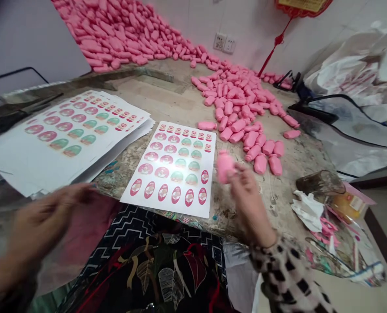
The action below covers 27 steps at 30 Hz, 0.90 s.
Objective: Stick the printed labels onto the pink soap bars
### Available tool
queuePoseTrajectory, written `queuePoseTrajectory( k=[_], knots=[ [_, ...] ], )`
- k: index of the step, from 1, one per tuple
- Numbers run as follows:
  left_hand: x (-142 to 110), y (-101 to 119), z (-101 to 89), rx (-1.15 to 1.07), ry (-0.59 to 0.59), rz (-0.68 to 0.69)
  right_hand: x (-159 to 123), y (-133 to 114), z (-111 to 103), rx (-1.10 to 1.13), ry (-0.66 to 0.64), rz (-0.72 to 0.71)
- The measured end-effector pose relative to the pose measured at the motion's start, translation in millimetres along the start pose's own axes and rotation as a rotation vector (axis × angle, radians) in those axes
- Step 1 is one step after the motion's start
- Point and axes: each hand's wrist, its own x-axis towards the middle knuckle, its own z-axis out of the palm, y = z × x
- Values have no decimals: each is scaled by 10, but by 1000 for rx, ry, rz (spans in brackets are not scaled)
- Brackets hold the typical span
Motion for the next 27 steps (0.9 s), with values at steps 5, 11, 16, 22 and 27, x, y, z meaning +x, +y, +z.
queuePoseTrajectory(
  k=[5, 11, 16, 22, 27],
  knots=[
    [-264, 591, 1144, -737, -834, -251, -594, -131, 731, 484, -505, 156],
    [-105, 661, 1346, -885, -727, -323, -291, -14, 425, 119, -603, -12],
    [82, 755, 1308, -551, -721, -124, 228, 177, 124, -601, -153, -251],
    [104, 811, 1523, 64, -675, 330, 315, 219, 183, -911, -89, -364],
    [152, 792, 1706, 473, -668, 690, 322, 190, 194, -992, -134, -387]
  ],
)
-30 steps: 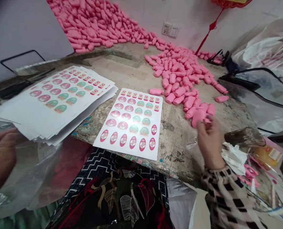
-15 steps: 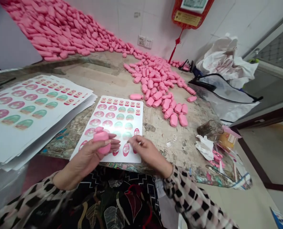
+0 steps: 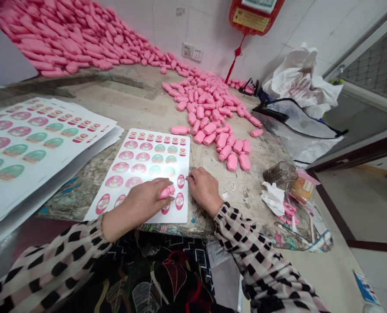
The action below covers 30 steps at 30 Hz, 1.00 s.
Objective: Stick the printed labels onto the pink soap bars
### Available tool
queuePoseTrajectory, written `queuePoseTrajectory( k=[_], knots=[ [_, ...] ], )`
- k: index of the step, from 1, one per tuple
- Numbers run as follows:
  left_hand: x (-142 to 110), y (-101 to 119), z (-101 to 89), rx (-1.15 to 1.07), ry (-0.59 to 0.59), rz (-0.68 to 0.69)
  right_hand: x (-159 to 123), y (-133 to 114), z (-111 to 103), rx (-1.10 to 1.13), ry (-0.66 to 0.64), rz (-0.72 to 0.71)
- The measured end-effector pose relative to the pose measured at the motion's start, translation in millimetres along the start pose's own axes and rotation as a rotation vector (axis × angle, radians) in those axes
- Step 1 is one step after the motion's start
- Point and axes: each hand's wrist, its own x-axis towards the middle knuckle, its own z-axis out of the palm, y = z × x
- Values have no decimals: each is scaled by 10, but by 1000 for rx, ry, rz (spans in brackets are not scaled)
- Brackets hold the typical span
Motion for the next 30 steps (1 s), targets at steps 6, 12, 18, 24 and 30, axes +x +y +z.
queuePoseTrajectory(
  k=[6, 12, 18, 24, 30],
  knots=[
    [136, -16, 127, 147, 16, -61, 45, 34, -23, -34, -11, -38],
    [162, -32, 130, 144, 27, -45, 91, 98, -35, 1, -64, -75],
    [167, -67, 157, 158, 15, -62, 90, 151, -15, 100, -67, -73],
    [243, -82, 121, 238, -39, -60, 48, 144, 159, 298, -42, 96],
    [294, -85, 96, 312, -68, -44, 37, 81, 167, 270, -9, 113]
  ],
)
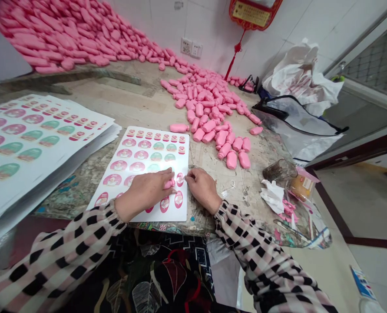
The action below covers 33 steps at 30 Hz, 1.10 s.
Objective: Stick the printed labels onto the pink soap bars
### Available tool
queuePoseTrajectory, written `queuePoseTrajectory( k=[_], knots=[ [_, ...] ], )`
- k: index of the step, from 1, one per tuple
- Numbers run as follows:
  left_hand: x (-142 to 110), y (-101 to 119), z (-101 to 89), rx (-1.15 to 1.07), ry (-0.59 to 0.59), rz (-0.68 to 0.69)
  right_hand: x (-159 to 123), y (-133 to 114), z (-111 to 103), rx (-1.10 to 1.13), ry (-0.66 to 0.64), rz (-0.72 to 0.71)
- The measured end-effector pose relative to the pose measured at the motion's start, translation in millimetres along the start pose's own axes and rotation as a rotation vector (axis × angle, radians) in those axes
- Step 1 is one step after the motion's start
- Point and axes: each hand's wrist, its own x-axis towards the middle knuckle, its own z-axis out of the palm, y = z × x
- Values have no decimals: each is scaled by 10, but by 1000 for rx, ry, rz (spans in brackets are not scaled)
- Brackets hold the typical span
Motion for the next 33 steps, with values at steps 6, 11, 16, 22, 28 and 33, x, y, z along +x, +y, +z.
queuePoseTrajectory(
  k=[6, 11, 16, 22, 28, 33],
  knots=[
    [103, -22, -72, -37, -78, 21, 92, -66, -96, -85, -54, 28],
    [182, -31, -131, -49, -134, 11, 77, -164, -105, -112, -28, 83],
    [167, -14, -155, -73, -122, 5, -34, -256, -87, -229, 126, -12],
    [158, -5, -154, -71, -137, -5, -67, -258, -53, -232, 157, -8],
    [177, -39, -112, -29, -125, 11, -60, -293, -60, -313, 145, -62],
    [170, -17, -146, -14, -144, 0, -60, -308, -96, -455, 96, -136]
  ],
)
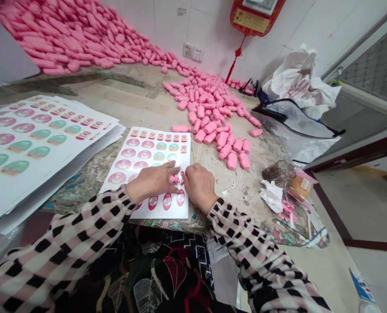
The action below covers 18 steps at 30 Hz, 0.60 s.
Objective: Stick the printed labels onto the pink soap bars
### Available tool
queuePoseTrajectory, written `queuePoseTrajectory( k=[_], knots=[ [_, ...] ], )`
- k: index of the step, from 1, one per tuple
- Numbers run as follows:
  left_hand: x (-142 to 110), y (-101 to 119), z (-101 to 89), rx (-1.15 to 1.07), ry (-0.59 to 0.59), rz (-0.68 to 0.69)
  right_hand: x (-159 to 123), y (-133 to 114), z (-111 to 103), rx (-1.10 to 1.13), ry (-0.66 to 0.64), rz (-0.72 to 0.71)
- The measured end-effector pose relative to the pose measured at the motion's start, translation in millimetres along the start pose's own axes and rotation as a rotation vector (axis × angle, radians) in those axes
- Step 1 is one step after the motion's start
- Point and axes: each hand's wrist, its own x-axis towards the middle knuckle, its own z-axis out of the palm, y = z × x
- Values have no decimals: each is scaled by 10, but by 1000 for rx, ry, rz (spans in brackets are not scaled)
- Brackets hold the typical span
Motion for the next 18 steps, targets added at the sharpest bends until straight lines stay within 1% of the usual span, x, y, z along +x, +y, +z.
queuePoseTrajectory(
  k=[3, 5, 10, 12, 18],
  knots=[
    [-19, 24, -38, 0, -14, 7, 5, 25, -1, 20, -54, 41],
    [-28, 32, -62, -1, -28, 9, 3, 23, 8, 23, -62, 57],
    [-9, 7, -70, -43, -20, 20, -31, -51, 20, -87, -5, -39],
    [6, -14, -52, -68, -4, 38, -48, -67, 21, -87, 18, -48],
    [18, -36, 0, -83, 25, 33, -115, -63, 51, 86, 112, 70]
  ],
)
